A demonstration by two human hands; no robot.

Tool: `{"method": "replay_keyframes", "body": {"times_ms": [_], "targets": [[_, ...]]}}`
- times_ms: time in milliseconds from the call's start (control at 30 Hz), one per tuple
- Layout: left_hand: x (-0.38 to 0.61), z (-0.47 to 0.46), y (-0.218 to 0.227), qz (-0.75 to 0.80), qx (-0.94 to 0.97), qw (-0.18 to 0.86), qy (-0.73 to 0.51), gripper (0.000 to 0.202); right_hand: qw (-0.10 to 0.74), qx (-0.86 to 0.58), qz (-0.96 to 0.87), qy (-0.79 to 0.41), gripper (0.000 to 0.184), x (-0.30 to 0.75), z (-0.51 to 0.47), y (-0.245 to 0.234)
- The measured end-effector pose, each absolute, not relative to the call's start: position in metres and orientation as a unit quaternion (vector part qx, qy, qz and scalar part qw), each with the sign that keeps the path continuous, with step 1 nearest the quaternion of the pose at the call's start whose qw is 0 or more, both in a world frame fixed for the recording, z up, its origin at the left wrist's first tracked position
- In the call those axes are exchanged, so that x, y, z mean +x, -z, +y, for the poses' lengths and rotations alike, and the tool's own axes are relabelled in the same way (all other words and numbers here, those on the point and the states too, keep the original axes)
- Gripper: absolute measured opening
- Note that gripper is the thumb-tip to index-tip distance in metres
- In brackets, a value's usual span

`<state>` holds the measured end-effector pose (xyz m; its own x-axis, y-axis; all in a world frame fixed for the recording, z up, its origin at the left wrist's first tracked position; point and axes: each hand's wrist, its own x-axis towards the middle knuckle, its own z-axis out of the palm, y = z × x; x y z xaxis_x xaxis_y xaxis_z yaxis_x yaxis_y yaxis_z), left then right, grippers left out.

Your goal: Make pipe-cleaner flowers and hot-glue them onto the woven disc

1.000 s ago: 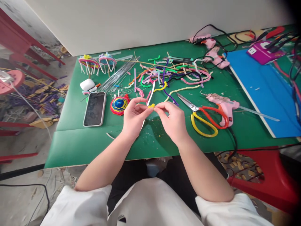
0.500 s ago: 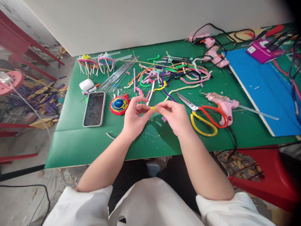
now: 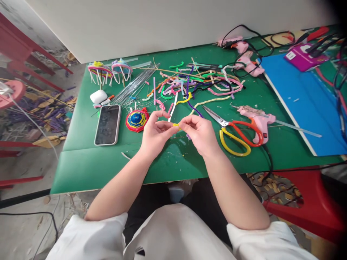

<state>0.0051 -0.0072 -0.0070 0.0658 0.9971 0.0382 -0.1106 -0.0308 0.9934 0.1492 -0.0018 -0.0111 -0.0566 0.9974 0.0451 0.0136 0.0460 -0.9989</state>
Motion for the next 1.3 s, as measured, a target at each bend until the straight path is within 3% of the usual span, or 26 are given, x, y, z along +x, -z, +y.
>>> {"method": "replay_keyframes", "body": {"times_ms": [233, 800, 1167, 1300], "targets": [[0.006, -0.004, 0.007, 0.428, 0.463, 0.561, -0.536, 0.034, 0.538, -0.447, -0.446, -0.558, 0.018, 0.142, 0.001, 0.021], [0.007, -0.008, 0.006, 0.453, 0.541, 0.483, -0.519, 0.039, 0.406, -0.511, -0.602, -0.460, 0.008, 0.160, -0.002, -0.001], [0.005, -0.007, 0.006, 0.451, 0.534, 0.480, -0.531, 0.039, 0.510, -0.483, -0.491, -0.515, 0.012, 0.139, -0.005, 0.021], [0.005, -0.006, 0.008, 0.463, 0.532, 0.470, -0.531, 0.036, 0.509, -0.492, -0.508, -0.491, 0.014, 0.137, -0.006, 0.018]]}}
